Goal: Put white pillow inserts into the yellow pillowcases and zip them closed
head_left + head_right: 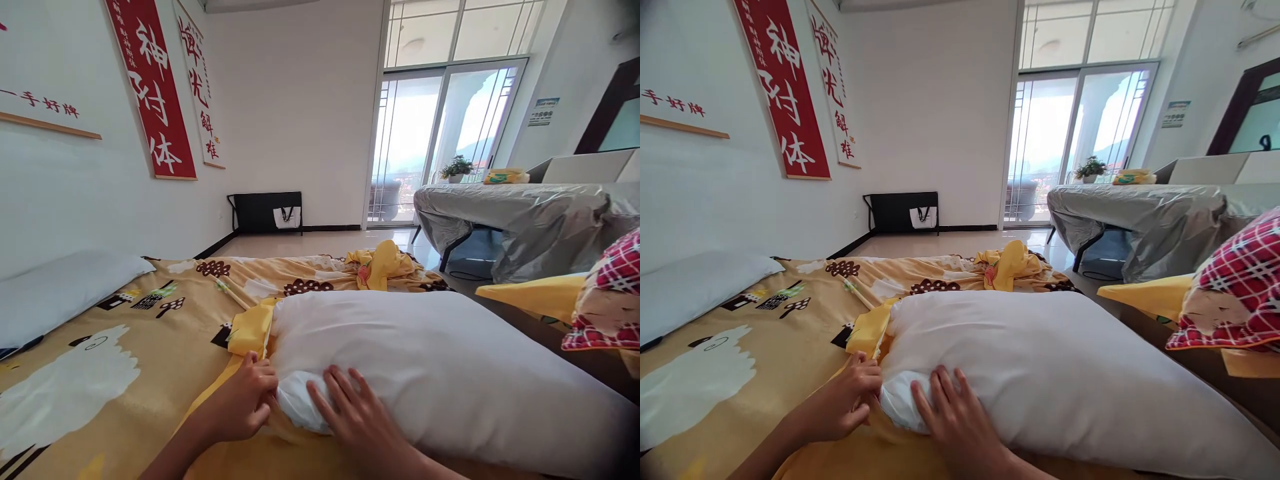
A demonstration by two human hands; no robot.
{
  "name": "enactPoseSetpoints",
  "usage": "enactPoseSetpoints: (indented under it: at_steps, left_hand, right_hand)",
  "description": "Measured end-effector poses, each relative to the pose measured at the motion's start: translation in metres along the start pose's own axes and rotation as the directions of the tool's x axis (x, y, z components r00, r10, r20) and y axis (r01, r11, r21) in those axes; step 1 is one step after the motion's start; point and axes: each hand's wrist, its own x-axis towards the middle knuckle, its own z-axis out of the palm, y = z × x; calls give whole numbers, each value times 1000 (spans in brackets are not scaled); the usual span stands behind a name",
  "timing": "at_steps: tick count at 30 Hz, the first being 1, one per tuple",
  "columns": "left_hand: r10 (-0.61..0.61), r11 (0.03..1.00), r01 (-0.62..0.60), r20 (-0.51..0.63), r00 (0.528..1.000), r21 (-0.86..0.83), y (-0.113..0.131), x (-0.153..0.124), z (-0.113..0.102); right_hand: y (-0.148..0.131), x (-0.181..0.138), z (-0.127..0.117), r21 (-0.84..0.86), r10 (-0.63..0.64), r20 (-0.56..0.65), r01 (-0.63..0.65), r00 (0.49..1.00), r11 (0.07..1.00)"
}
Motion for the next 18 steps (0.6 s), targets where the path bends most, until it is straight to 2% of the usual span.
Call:
enactPoseSetpoints:
  at_steps: [2,4,7,10,12,14,16,18]
  left_hand:
    - [43,997,-45,22,999,60,8,-2,3]
    - [85,990,-88,39,996,107,20,-3,6]
    - [148,985,-148,8,989,89,41,2,9]
    - [151,988,-153,-94,984,-9,54,17,13]
    - [117,989,-127,-128,985,-74,53,27,18]
    - [64,991,-78,-128,990,-108,43,31,24]
    - [-2,991,-13,-113,994,-131,29,27,30]
    - [-39,984,24,-87,995,-176,16,20,34]
  right_hand:
    - [9,9,0,104,-138,87,129,987,986]
    - [21,30,-1,268,-260,203,201,944,942]
    - [32,62,4,433,-334,356,162,873,887]
    - [26,72,12,486,-330,420,97,845,868]
    - [19,61,11,486,-318,394,99,862,868]
    - [17,40,-1,416,-278,322,129,905,900]
    - [22,14,-19,263,-215,221,155,951,952]
    - [33,-11,-36,70,-179,116,171,977,983]
